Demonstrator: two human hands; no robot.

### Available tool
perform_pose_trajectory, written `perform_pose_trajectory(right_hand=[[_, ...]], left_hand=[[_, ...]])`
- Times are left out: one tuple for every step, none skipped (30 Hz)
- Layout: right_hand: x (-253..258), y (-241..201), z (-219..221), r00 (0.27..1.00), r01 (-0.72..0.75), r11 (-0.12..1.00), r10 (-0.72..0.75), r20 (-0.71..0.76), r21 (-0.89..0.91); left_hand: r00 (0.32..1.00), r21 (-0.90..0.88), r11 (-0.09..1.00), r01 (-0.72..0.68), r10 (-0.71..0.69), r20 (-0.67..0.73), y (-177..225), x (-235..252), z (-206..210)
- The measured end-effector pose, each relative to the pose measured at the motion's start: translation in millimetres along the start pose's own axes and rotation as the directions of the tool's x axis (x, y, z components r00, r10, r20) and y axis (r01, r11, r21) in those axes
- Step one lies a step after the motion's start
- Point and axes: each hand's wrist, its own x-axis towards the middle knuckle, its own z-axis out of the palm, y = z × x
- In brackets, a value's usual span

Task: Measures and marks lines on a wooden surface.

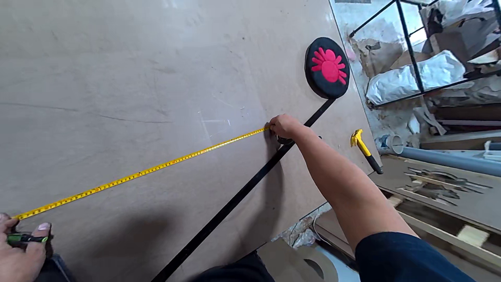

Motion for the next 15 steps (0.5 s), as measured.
perform_pose_trajectory(right_hand=[[-0.2, -1.7, -1.3, 1.0, 0.004, 1.0, -0.004, 0.008, 0.001], [0.3, -2.2, -2.2, 1.0, 0.005, 1.0, -0.005, 0.015, 0.001], [1.4, -2.2, -2.7, 1.0, 0.006, 1.0, -0.006, 0.02, -0.001], [2.6, -2.1, -3.4, 1.0, 0.007, 1.0, -0.007, 0.026, -0.009], [3.6, -2.9, -4.1, 0.999, 0.006, 1.0, -0.006, 0.035, -0.021], [4.6, -4.3, -4.4, 0.999, 0.006, 0.999, -0.005, 0.038, -0.032], [5.9, -6.2, -4.3, 0.999, 0.009, 0.999, -0.007, 0.039, -0.04], [7.1, -8.3, -3.6, 0.999, 0.006, 0.999, -0.004, 0.035, -0.05], [7.2, -9.9, -2.9, 1.0, -0.005, 0.998, 0.007, 0.029, -0.055], [4.4, -10.6, -3.0, 1.0, -0.019, 0.998, 0.02, 0.021, -0.054], [-2.2, -11.4, -5.2, 0.999, -0.034, 0.998, 0.035, 0.019, -0.05], [-11.8, -14.7, -10.0, 0.999, -0.046, 0.998, 0.047, 0.025, -0.047], [-20.9, -20.7, -14.7, 0.999, -0.035, 0.998, 0.036, 0.024, -0.052], [-28.4, -29.4, -17.9, 1.0, -0.005, 0.999, 0.006, 0.013, -0.052], [-31.2, -34.3, -16.7, 0.999, 0.031, 0.999, -0.031, -0.008, -0.042]], left_hand=[[1.0, 0.003, 1.0, -0.004, 0.004, 0.001, -6.2, 1.8, 0.8], [1.0, 0.018, 1.0, -0.013, 0.013, -0.006, -12.9, 4.2, 1.7], [1.0, 0.028, 0.999, -0.016, 0.016, -0.007, -17.5, 6.0, 2.3], [1.0, 0.027, 1.0, -0.014, 0.014, -0.003, -19.2, 6.9, 2.5], [1.0, 0.025, 1.0, -0.01, 0.01, -0.004, -19.3, 6.7, 2.5], [1.0, 0.025, 1.0, 0.002, -0.002, -0.006, -17.9, 5.8, 1.9], [1.0, 0.025, 1.0, 0.019, -0.018, -0.01, -16.2, 4.9, 1.0], [0.999, 0.023, 0.999, 0.038, -0.037, -0.006, -15.0, 4.2, -0.3], [0.999, 0.031, 0.998, 0.054, -0.054, 0.005, -10.8, 3.5, -2.2], [0.998, 0.038, 0.997, 0.065, -0.065, 0.019, -4.7, 2.9, -3.3], [0.997, 0.046, 0.997, 0.067, -0.068, 0.028, 4.6, 1.3, -4.5], [0.997, 0.039, 0.996, 0.079, -0.079, 0.015, 13.5, -0.9, -6.5], [0.996, 0.004, 0.996, 0.087, -0.087, -0.03, 16.2, -2.9, -10.0], [0.99, -0.041, 0.996, 0.078, -0.082, -0.112, 11.3, -4.1, -15.4], [0.977, -0.104, 0.993, 0.052, -0.073, -0.2, 1.3, -2.4, -18.7]])
